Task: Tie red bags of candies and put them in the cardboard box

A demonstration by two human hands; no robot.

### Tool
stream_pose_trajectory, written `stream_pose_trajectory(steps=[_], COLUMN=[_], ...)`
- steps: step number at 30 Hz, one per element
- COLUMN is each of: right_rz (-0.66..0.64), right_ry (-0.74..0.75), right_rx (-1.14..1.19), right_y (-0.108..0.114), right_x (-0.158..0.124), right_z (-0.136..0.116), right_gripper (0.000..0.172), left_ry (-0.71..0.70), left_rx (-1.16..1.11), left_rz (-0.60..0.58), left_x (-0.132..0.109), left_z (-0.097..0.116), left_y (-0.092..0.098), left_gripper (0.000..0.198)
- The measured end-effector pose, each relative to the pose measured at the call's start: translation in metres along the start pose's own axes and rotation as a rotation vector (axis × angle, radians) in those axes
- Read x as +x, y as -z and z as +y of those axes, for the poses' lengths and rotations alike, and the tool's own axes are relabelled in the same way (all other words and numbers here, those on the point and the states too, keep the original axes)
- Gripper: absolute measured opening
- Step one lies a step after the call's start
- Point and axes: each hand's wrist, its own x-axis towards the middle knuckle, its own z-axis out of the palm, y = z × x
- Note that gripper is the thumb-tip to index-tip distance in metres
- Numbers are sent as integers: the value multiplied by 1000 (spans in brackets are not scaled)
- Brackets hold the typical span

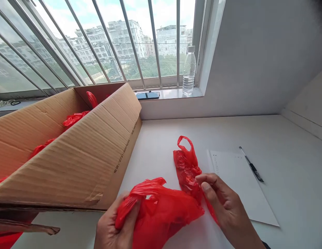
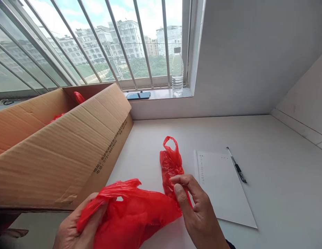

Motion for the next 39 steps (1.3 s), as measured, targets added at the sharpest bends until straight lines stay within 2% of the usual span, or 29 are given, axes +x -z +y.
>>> stream_pose_trajectory(steps=[4, 8, 11, 12, 14, 16, 17, 19, 22, 24, 26, 29, 32, 34, 39], right_rz=[41, 74, 89, 93, 104, 110, 109, 96, 77, 74, 77, 86, 90, 106, 126], right_ry=[-74, -66, -82, -93, -118, -132, -132, -125, -92, -67, -54, -50, -45, -55, -104], right_rx=[-2, 2, -5, -7, -11, -17, -22, -39, -46, -30, -6, 27, 29, 5, -24], right_y=[11, 14, 16, 17, 19, 21, 21, 22, 21, 19, 17, 16, 18, 20, 29], right_x=[0, -4, -7, -8, -9, -9, -8, -7, -4, -2, -1, -1, -2, -3, -4], right_z=[20, 38, 46, 48, 52, 56, 57, 61, 64, 65, 65, 64, 61, 60, 60], right_gripper=[33, 35, 38, 39, 40, 39, 39, 39, 40, 40, 39, 36, 35, 36, 38], left_ry=[-147, -321, -390, -394, -374, -354, -356, -377, -397, -418, -441, -464, -477, -482, -466], left_rx=[-17, 52, 76, 83, 107, 153, 182, 246, 323, 359, 396, 445, 463, 456, 422], left_rz=[160, 333, 394, 374, 315, 287, 276, 203, -21, -141, -208, -231, -223, -218, -169], left_x=[33, 88, 136, 149, 163, 159, 150, 121, 70, 44, 28, 21, 24, 26, 23], left_z=[28, 54, 56, 53, 41, 24, 14, -4, -24, -33, -39, -45, -48, -50, -58], left_y=[-12, -31, -38, -40, -45, -53, -58, -70, -90, -103, -116, -128, -131, -128, -112], left_gripper=[35, 28, 28, 33, 57, 72, 70, 56, 35, 31, 34, 35, 19, 13, 17])
